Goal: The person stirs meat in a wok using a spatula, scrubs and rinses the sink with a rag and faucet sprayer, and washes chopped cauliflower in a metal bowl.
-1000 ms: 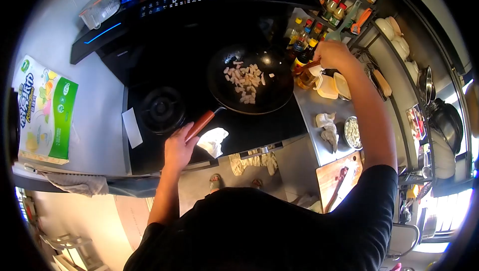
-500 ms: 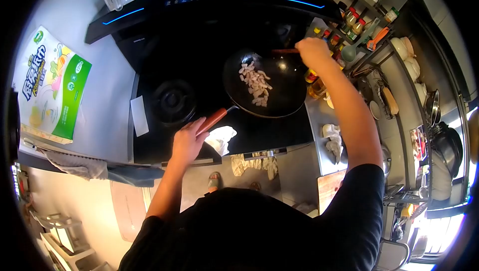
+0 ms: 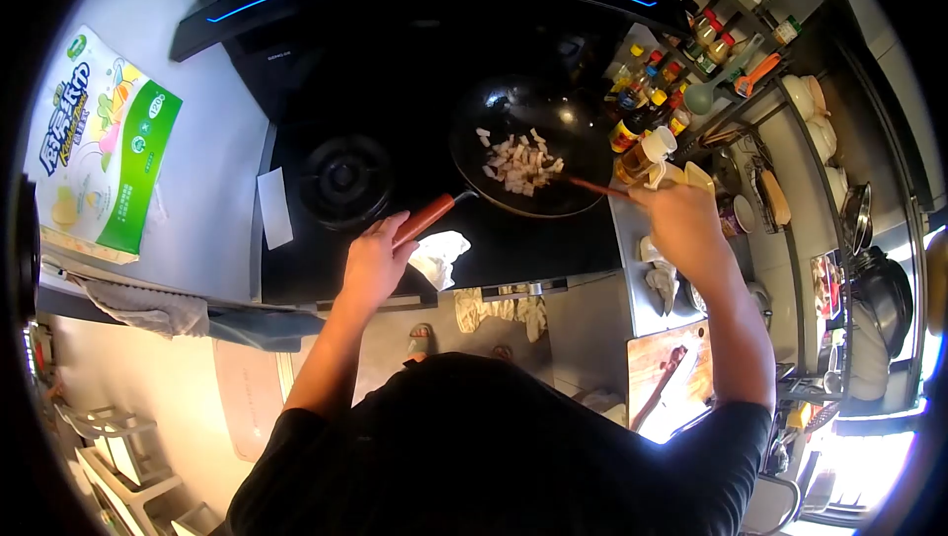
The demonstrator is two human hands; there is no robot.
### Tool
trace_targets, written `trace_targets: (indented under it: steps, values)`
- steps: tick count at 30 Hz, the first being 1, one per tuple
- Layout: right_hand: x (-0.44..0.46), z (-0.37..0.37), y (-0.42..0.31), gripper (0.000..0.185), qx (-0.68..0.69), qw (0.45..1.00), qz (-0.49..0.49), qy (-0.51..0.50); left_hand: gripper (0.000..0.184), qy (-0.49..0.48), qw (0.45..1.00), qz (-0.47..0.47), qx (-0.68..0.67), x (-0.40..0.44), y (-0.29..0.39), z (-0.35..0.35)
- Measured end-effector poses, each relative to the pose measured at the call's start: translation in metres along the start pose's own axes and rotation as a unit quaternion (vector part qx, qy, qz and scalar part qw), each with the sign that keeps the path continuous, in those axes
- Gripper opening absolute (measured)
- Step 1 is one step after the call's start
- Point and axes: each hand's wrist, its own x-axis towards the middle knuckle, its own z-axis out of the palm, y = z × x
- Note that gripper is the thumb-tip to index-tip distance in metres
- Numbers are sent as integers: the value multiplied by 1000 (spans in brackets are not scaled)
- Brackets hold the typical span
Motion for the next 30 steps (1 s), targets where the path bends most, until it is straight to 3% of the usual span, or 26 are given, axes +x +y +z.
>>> trace_targets:
  steps: [3,6,10,14,17,21,22,26,30]
  values:
    - [-15,9,-5,47,-10,999,-46,-24,48,-2,1000,7,-1,0,0,0]
    - [0,50,-27,46,-29,999,-15,-27,48,-21,1000,-7,-8,1,3,-5]
    - [49,95,-34,51,-13,998,38,41,49,-10,1000,5,-5,0,-1,-2]
    - [74,62,-17,45,2,998,68,16,51,-13,1000,8,-2,-2,-5,2]
    - [78,34,-8,39,3,994,85,63,51,-9,1000,5,3,-1,-4,2]
    - [114,106,9,43,4,991,95,93,50,-10,1000,4,7,-3,-4,3]
    - [111,108,2,52,-1,995,95,37,49,-10,1000,3,5,-2,-4,3]
    - [64,108,-7,53,17,997,69,15,49,-14,1000,-13,7,-3,-3,3]
    - [14,58,14,52,25,998,57,20,52,-8,999,-13,43,-2,-2,5]
